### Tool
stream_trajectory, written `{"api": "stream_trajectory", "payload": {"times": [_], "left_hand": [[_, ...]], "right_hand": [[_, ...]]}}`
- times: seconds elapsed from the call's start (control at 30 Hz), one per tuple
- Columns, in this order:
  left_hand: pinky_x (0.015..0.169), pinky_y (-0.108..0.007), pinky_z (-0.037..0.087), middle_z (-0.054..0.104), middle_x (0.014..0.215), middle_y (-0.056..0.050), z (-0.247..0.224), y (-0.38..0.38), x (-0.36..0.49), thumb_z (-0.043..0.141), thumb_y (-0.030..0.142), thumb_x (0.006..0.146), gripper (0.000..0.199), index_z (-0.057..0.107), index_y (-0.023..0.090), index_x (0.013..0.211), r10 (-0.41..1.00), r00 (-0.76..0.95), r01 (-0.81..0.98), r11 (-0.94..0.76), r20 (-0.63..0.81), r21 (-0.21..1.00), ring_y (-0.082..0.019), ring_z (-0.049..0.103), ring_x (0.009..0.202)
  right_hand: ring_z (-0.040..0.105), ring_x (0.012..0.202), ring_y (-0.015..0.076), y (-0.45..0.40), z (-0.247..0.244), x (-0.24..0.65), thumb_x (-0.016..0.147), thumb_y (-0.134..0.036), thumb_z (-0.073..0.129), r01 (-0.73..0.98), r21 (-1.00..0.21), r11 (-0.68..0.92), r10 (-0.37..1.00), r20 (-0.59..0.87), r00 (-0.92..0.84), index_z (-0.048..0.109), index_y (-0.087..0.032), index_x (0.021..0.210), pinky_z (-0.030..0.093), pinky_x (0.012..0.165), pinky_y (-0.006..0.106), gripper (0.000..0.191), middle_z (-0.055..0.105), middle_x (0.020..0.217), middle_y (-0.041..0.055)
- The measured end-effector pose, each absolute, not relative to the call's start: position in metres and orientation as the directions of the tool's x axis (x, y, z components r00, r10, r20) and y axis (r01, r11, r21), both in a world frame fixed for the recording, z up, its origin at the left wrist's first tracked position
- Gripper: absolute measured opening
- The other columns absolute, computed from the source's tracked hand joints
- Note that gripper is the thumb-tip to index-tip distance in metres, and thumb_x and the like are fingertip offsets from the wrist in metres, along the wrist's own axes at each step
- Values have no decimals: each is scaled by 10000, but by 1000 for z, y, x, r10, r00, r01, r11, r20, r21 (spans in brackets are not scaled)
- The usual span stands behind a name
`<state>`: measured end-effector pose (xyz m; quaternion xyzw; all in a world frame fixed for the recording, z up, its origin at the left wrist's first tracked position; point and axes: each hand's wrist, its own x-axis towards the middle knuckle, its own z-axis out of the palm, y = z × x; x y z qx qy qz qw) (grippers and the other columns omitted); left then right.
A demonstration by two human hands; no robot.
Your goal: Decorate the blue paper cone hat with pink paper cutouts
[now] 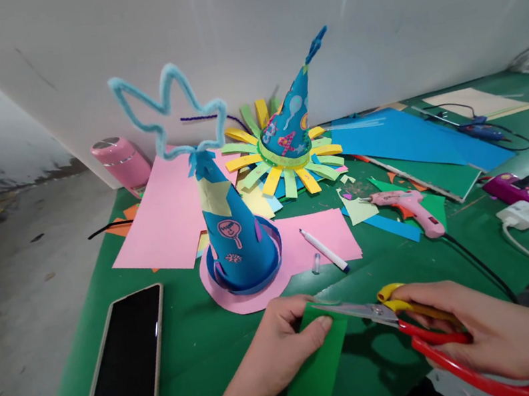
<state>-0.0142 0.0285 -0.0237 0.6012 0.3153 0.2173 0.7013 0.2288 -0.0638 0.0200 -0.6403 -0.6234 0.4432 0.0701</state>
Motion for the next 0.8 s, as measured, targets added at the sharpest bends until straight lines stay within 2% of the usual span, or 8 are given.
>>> {"api": "stream_trajectory", "payload": {"times": [0.17, 0.3, 0.5, 0.8], "left_hand": [[516, -226, 265, 433, 608, 21, -21, 27, -14, 569, 258, 748, 241, 544, 138, 540, 689, 697, 73, 205, -197, 976, -101, 337, 564], [504, -229, 257, 430, 595, 20, -19, 27, -14, 577, 257, 739, 233, 562, 142, 537, 690, 689, 87, 227, -223, 970, -103, 336, 554], [492, -227, 248, 444, 613, 16, -22, 27, -14, 577, 254, 744, 214, 590, 144, 561, 687, 692, 90, 224, -223, 970, -99, 329, 547], [472, -215, 248, 426, 593, 26, -24, 25, -16, 593, 259, 741, 241, 560, 143, 533, 691, 681, 96, 245, -243, 965, -90, 321, 535]], "right_hand": [[519, 1104, 272, -61, 22, 227, 767, -299, 554, 685, -709, -170, 876, -427, -225, 487, -283, 1211, 519, 787, 269, 450, 587, 1187, 43], [564, 1046, 264, -61, 18, 227, 744, -303, 589, 669, -726, -160, 912, -368, -182, 522, -291, 1182, 520, 782, 268, 443, 608, 1160, 41], [639, 859, 246, -60, 15, 224, 725, -274, 597, 669, -734, -114, 923, -327, -202, 589, -288, 1088, 534, 570, 233, 364, 685, 972, 30], [639, 813, 237, -61, 16, 224, 744, -278, 574, 666, -737, -118, 914, -342, -217, 606, -268, 1039, 520, 559, 238, 297, 685, 900, 31]]}}
